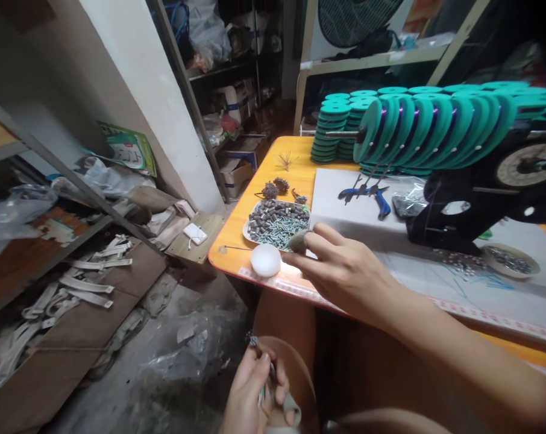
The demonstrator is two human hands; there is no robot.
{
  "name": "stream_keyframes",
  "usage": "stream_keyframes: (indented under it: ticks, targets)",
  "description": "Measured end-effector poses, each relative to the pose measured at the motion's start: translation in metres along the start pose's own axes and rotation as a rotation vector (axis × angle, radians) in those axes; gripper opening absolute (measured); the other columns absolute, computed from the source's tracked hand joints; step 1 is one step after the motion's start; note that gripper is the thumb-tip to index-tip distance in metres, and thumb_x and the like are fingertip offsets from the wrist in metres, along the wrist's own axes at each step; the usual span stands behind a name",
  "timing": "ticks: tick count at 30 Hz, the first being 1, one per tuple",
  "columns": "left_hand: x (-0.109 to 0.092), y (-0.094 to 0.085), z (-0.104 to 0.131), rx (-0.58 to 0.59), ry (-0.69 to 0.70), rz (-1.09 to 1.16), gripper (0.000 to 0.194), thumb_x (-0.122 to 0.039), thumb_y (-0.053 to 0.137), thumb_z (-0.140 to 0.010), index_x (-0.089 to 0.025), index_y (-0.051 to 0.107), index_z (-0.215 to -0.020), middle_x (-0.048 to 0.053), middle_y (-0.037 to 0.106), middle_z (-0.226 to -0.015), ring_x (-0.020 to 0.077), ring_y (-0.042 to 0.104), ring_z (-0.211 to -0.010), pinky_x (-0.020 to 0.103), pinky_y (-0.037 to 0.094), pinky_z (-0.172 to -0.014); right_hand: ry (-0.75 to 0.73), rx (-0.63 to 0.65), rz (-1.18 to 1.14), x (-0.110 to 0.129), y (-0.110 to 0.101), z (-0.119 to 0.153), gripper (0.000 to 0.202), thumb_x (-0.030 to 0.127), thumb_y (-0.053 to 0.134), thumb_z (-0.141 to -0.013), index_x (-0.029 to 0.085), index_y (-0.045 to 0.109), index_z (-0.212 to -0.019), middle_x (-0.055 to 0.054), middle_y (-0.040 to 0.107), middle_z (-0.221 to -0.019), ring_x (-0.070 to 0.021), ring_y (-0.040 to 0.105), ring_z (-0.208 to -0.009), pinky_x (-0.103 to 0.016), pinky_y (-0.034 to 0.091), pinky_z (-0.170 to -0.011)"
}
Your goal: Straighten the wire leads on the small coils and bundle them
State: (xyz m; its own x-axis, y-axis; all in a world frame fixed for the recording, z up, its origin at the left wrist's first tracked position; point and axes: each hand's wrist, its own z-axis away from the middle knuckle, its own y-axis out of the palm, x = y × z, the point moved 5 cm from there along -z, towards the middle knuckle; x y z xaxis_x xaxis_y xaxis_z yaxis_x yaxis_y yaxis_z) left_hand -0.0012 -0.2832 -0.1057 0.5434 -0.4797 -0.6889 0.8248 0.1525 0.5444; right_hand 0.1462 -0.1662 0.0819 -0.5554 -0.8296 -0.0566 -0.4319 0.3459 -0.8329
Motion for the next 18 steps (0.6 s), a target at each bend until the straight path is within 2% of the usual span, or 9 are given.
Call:
stream_keyframes:
  ticks: [3, 7, 10, 13, 15, 18]
  targets:
    - [-0.017, 0.001, -0.002, -0.033, 0.109, -0.071, 0.042, -0.057, 0.073, -0.077, -0.021, 0.054, -0.088, -0.006, 0.047, -0.061, 0.0091, 0.041, -0.051, 0.015, 0.037, -0.035, -0.037, 0.041, 0.05, -0.003, 0.005, -0.007, 0.028, 0.002, 0.044, -0.093, 0.013, 0.07, -0.095, -0.013, 0.063, -0.093, -0.025, 0.046, -0.082, -0.035, 0.044, -0.061]
    - [-0.074, 0.001, -0.001, -0.174, 0.377, -0.267, 0.031, -0.043, 0.069, -0.087, -0.023, 0.055, -0.105, -0.007, 0.044, -0.064, 0.0084, 0.043, -0.054, 0.016, 0.046, -0.042, -0.05, 0.073, 0.072, -0.001, 0.013, -0.01, 0.027, 0.0, 0.047, -0.09, 0.012, 0.071, -0.094, -0.013, 0.063, -0.093, -0.0252, 0.047, -0.082, -0.035, 0.044, -0.062]
    - [-0.107, 0.013, -0.003, -0.145, 0.534, -0.306, 0.026, -0.038, 0.066, -0.09, -0.023, 0.054, -0.108, -0.007, 0.044, -0.067, 0.0092, 0.042, -0.056, 0.018, 0.046, -0.043, -0.069, 0.094, 0.074, 0.002, 0.019, -0.013, 0.027, 0.002, 0.046, -0.092, 0.012, 0.071, -0.093, -0.013, 0.064, -0.091, -0.0247, 0.046, -0.08, -0.035, 0.044, -0.062]
    - [-0.115, 0.028, -0.006, -0.038, 0.564, -0.227, 0.01, -0.032, 0.058, -0.095, -0.023, 0.053, -0.094, -0.007, 0.046, -0.066, 0.0083, 0.042, -0.053, 0.018, 0.044, -0.043, -0.094, 0.112, 0.06, 0.005, 0.022, -0.015, 0.026, 0.004, 0.047, -0.093, 0.013, 0.072, -0.091, -0.012, 0.064, -0.088, -0.024, 0.046, -0.077, -0.035, 0.044, -0.063]
    - [-0.111, 0.035, -0.006, -0.002, 0.559, -0.193, 0.015, -0.029, 0.053, -0.098, -0.022, 0.049, -0.085, -0.006, 0.049, -0.068, 0.0081, 0.044, -0.052, 0.019, 0.045, -0.044, -0.081, 0.108, 0.044, 0.003, 0.021, -0.013, 0.027, 0.003, 0.047, -0.092, 0.013, 0.072, -0.091, -0.012, 0.064, -0.089, -0.0239, 0.046, -0.078, -0.035, 0.044, -0.064]
    - [-0.103, 0.038, -0.004, 0.017, 0.528, -0.145, 0.019, -0.027, 0.046, -0.101, -0.021, 0.049, -0.083, -0.004, 0.053, -0.072, 0.009, 0.049, -0.057, 0.022, 0.05, -0.051, 0.007, 0.065, 0.01, -0.002, 0.012, -0.008, 0.026, 0.002, 0.049, -0.091, 0.013, 0.072, -0.093, -0.012, 0.065, -0.092, -0.0247, 0.048, -0.08, -0.034, 0.043, -0.061]
